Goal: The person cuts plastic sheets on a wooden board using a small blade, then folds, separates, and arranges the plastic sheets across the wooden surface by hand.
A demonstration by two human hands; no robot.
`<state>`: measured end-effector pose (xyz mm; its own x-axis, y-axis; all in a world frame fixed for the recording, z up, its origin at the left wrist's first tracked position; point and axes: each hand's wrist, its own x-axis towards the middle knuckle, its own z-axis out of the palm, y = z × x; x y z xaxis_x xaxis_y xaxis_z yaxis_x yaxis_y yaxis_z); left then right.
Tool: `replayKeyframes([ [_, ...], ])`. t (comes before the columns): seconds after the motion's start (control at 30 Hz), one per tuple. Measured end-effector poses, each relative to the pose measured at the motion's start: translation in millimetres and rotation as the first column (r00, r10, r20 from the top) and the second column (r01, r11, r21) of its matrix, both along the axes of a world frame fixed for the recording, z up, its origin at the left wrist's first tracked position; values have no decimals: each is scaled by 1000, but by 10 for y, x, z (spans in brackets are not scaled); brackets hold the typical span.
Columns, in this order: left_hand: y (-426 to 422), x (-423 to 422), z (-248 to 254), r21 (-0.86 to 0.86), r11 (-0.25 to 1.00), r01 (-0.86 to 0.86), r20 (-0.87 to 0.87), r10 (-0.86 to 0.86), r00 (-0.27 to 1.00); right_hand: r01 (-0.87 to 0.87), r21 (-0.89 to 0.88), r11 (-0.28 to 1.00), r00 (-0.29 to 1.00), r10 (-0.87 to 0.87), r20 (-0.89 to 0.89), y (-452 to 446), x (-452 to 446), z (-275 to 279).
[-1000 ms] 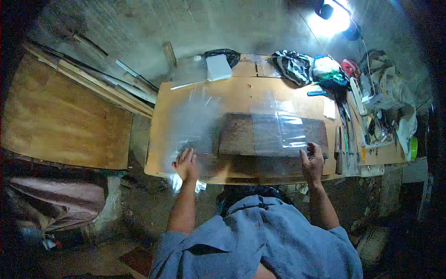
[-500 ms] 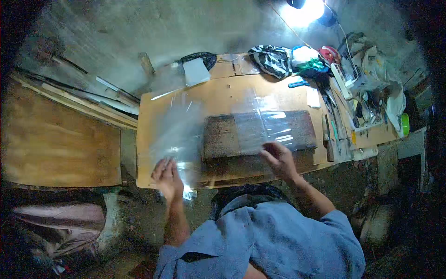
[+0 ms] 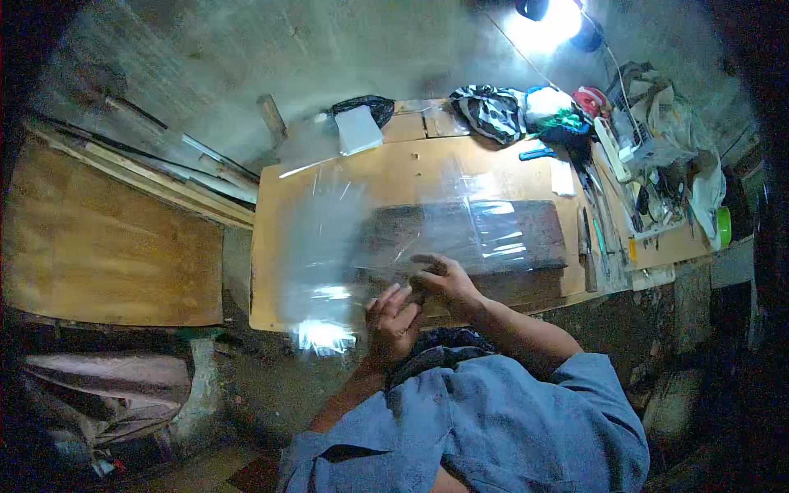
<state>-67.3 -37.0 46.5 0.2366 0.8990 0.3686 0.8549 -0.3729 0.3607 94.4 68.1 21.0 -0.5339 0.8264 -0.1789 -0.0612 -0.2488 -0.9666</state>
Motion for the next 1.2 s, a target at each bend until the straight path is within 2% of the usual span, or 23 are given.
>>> replayKeyframes([
  [0.03,19,8,-7,-19,999,-51,92,52,994,19,62,998,1000,-18,-18,30,34,54],
  [0.1,66,23,-21,-71,987,-144,270,158,950,-11,59,998,998,8,60,117,120,87],
  [0.13,94,3,-26,-72,987,-144,272,159,949,-9,38,999,1000,9,-2,122,171,264],
  [0.17,133,-49,-25,-128,966,-225,370,257,893,-8,19,1000,998,9,-63,128,217,461],
  [0.2,178,-89,-35,-193,936,-296,457,352,817,-38,-39,999,998,36,-55,139,260,665],
  [0.23,244,-118,-117,-192,936,-296,459,352,816,-38,-38,999,998,36,-53,183,315,676],
  [0.27,327,-145,-236,-287,938,-197,684,344,644,-71,58,996,995,75,-62,226,410,680],
  [0.3,401,-150,-238,-346,935,-72,844,344,411,-102,154,983,991,114,-68,255,456,733],
  [0.33,451,-161,-234,-415,910,17,877,395,274,-94,115,989,980,112,-162,255,494,839],
  [0.37,512,-189,-225,-413,911,21,879,392,271,-92,117,989,981,110,-158,256,539,892],
  [0.43,626,-199,-120,-394,847,357,919,349,184,-26,166,986,985,53,-165,267,658,959],
  [0.47,684,-233,-529,-246,887,390,968,247,49,8,117,993,968,22,-251,275,702,1012],
  [0.5,711,-187,-496,-242,887,393,969,244,46,10,121,993,969,20,-247,302,773,981],
  [0.57,782,-43,-381,-411,843,347,911,363,196,123,156,980,962,-79,-262,384,976,835],
  [0.63,789,89,-437,-442,842,310,896,406,178,169,139,976,960,-132,-245,438,1145,731],
  [0.7,782,228,-559,-478,834,275,878,451,161,346,-122,930,936,-351,-22,458,1280,602],
  [0.73,791,293,-659,-479,842,249,877,466,114,385,-189,903,923,-381,59,458,1336,483],
  [0.8,814,400,-723,-482,847,226,875,479,68,369,-219,903,930,-361,75,391,1453,326],
  [0.87,812,476,-659,-599,785,159,800,583,141,350,-279,894,936,-348,59,288,1508,164],
  [0.9,811,484,-696,-602,782,161,798,586,141,352,-282,892,935,-349,61,266,1531,66],
  [0.97,813,496,-798,-599,776,198,800,590,108,357,-75,931,906,-326,271,235,1568,-99],
  [1.13,719,522,-795,-625,749,218,780,602,167,494,-94,864,850,-458,259,134,1566,-266],
  [1.2,673,530,-799,-649,732,210,761,621,187,520,2,854,806,-492,330,131,1581,-286],
])
